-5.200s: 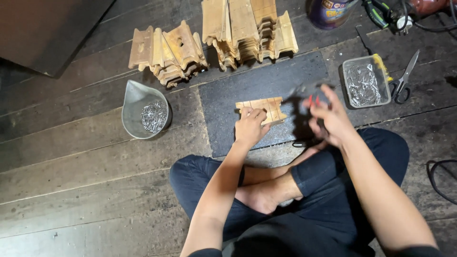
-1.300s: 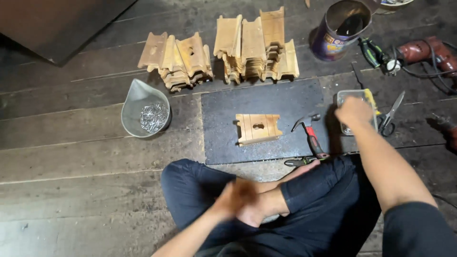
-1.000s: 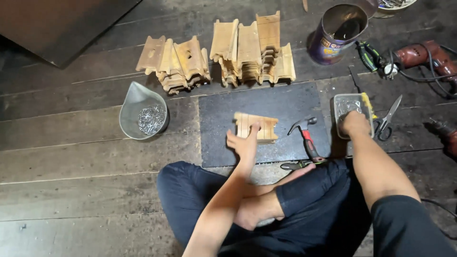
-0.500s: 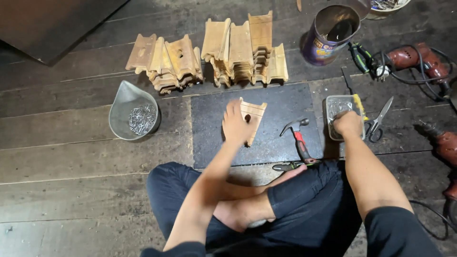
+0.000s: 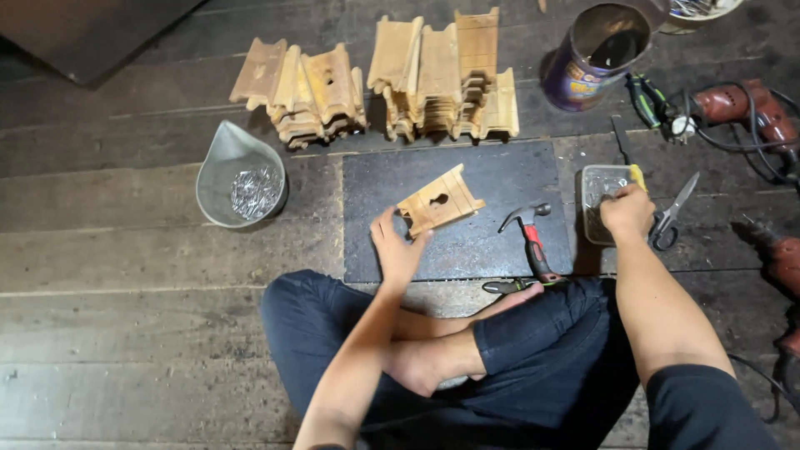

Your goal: Assembling small wooden components by aligning pieces and hammering in nails while sitting on the floor.

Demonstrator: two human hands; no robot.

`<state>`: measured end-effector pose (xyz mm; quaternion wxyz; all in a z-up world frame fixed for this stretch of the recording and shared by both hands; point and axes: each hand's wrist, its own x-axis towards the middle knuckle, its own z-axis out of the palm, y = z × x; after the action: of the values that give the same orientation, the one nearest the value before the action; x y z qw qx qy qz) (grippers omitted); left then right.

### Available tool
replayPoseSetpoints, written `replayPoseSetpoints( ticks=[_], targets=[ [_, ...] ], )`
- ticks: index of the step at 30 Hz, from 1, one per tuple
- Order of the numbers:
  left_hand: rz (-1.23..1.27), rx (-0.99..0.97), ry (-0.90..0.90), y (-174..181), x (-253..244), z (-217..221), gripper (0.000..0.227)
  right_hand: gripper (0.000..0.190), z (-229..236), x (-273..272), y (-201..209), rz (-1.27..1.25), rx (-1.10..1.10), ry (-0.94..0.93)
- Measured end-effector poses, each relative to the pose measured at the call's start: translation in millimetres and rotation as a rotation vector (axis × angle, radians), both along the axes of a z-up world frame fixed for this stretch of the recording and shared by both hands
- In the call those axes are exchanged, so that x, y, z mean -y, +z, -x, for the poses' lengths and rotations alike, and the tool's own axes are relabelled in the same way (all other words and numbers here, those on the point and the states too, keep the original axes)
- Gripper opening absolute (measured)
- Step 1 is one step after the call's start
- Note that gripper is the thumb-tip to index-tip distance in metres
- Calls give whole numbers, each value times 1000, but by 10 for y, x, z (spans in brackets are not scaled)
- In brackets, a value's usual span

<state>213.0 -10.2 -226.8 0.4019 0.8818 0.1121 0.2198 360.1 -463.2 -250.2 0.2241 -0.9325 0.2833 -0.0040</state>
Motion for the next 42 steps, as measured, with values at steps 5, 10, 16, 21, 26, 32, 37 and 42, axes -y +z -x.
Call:
replayPoseSetpoints(
  ticks=[5,10,16,21,26,32,37,42],
  targets=[
    [662,-63,42,197,363,-23,120,28,-50,52,-186,23,65,38],
    [727,-291,-79,605,94,-274,97,22,-21,-434,413,-210,454,154],
    [824,-170,-298,92,-297,-435,103,6,400,-1688,944,-526,659,617],
    [734,-89,-75,62,-194,-212,110,7,667,-2176,771,-619,319,646],
    [728,262,291,-448,197,-477,58,8,736,-2269,737,-653,321,660],
    [746,417,503,-586,323,-1061,23,8,1013,-2501,866,-558,313,650],
    [711,370,409,-717,246,-1163,28,7,961,-2480,904,-658,424,689],
    [717,263,391,-662,223,-1143,30,8,948,-2549,822,-606,486,830]
  ],
)
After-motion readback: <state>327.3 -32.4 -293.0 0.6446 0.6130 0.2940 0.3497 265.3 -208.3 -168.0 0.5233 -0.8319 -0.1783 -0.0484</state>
